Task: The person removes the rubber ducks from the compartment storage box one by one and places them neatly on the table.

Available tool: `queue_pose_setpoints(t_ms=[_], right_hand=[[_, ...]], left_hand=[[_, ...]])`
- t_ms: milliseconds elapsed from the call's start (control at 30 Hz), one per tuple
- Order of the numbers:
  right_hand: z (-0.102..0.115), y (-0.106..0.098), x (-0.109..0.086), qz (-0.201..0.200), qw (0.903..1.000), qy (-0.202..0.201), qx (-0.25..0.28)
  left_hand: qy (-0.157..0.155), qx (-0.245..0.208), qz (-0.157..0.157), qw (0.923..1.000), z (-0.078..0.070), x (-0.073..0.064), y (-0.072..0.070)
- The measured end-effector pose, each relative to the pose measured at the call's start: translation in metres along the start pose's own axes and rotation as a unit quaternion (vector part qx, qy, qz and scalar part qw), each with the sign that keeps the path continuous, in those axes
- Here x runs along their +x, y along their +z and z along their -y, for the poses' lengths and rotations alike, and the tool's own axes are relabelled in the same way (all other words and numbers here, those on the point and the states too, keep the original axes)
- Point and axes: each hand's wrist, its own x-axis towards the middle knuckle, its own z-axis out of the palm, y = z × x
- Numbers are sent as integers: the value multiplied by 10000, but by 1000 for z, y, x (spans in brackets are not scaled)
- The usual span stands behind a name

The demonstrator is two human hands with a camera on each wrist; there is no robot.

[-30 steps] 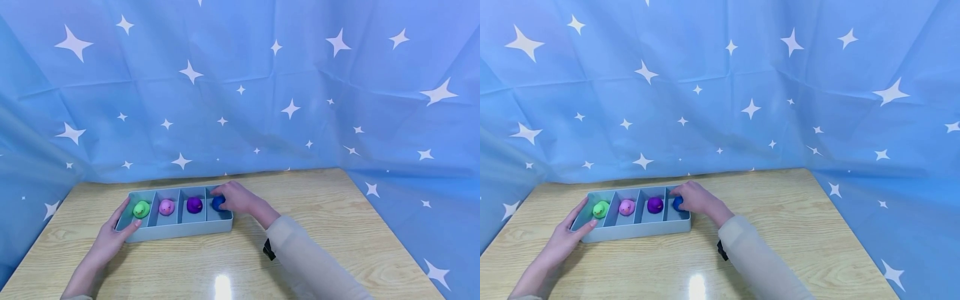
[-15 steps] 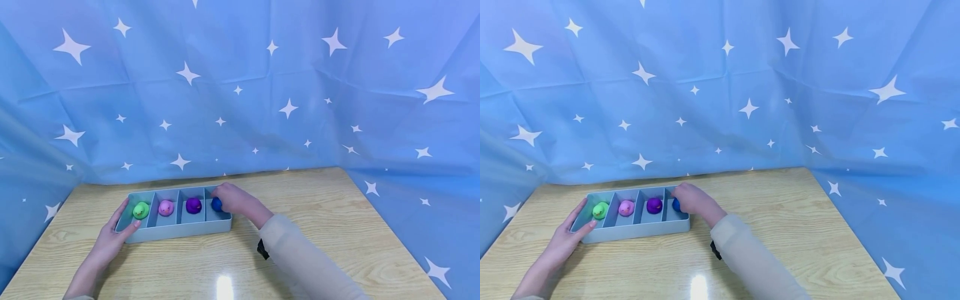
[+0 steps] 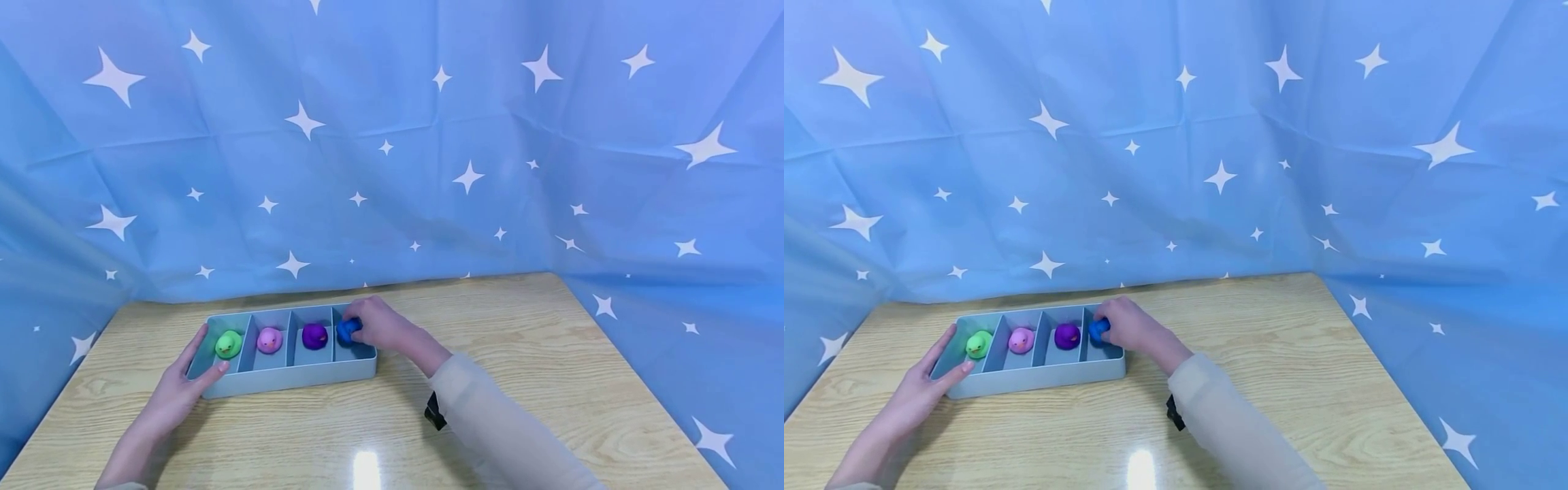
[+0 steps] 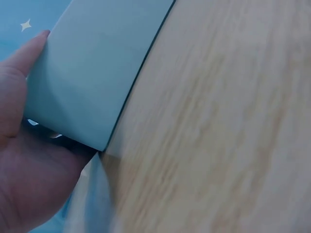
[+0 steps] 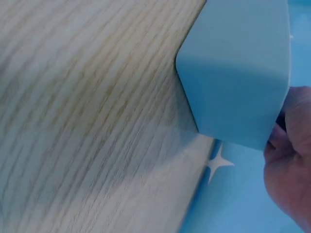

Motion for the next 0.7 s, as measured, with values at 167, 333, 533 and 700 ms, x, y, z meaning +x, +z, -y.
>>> queue_pose_setpoints(t_ms=[167,333,533,700], right_hand=[[-1,-6,-5,-311,9982,105,495],[-4,-21,-16,-937,9904,233,986],[-18,-37,-35,-1472,9814,351,1182],[-37,-37,-50,-1418,9824,368,1160]], left_hand=[[47,-27,96,9999,-2,0,-1],[108,-122,169,9997,-3,2,0],[202,-226,187,9994,-4,0,0],[164,-223,229,9994,-3,1,-1]])
